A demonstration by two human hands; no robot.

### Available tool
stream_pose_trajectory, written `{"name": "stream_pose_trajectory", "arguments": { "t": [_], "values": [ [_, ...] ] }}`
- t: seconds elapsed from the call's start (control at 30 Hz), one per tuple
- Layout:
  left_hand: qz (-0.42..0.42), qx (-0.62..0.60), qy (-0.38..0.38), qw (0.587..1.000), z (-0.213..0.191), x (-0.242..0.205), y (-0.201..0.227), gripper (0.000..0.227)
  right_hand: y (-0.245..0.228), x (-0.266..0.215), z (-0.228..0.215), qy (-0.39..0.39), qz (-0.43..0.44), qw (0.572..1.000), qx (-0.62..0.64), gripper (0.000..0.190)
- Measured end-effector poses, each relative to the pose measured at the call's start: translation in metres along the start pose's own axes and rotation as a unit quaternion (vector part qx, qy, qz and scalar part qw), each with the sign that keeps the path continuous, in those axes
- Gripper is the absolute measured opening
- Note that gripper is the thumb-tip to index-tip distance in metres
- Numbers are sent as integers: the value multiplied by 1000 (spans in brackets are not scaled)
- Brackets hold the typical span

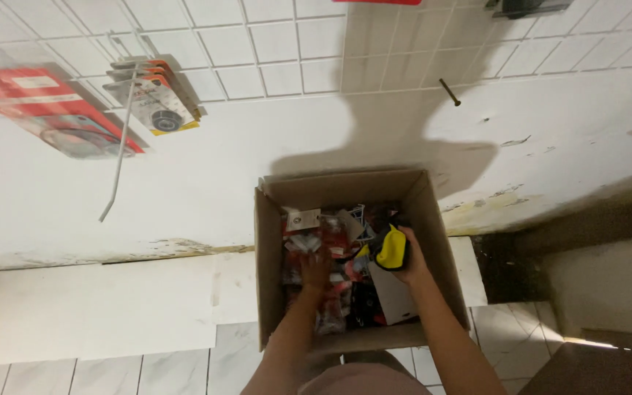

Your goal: The person wipes the surface of various packaged items retrieved from a cardboard box using a dark cloth. They handle each item individually, wiping it before placing it back into the box or onto a nearby wall grid.

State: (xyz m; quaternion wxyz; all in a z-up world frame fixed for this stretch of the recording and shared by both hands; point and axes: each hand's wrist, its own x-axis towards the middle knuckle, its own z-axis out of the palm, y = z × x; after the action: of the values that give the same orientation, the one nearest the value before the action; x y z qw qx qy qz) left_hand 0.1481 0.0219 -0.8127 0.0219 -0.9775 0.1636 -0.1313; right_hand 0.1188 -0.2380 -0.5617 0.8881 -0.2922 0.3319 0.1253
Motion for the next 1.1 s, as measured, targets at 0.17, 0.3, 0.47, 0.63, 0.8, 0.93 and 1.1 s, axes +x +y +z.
{"name": "stream_pose_trajectory", "arguments": {
  "t": [0.17, 0.3, 0.47, 0.63, 0.8, 0.93, 1.1],
  "values": [
    [26, -22, -284, 958, -62, 15, -9, 69, -6, 45, -45, -44, -33, 996, -74, 50],
    [-86, -272, -240, 928, -283, 30, -8, 108, -20, 11, -9, 1, -114, 978, -174, 93],
    [-46, -250, -49, 966, -300, 38, 17, 83, 12, -88, 83, 13, -225, 884, -409, 105],
    [23, -276, 156, 948, -359, 35, 20, 82, 22, -72, 84, 16, -321, 861, -395, 84],
    [-149, -654, 304, 676, -359, 34, 41, 116, 16, -180, 166, 83, -223, 943, -231, 117],
    [-264, -789, 207, 515, -391, 40, 22, 84, 17, -175, 154, 50, -236, 943, -230, 110],
    [-319, -824, 276, 378, -399, 61, 4, 35, -11, -140, 117, 38, -303, 893, -331, 85]
  ]
}}
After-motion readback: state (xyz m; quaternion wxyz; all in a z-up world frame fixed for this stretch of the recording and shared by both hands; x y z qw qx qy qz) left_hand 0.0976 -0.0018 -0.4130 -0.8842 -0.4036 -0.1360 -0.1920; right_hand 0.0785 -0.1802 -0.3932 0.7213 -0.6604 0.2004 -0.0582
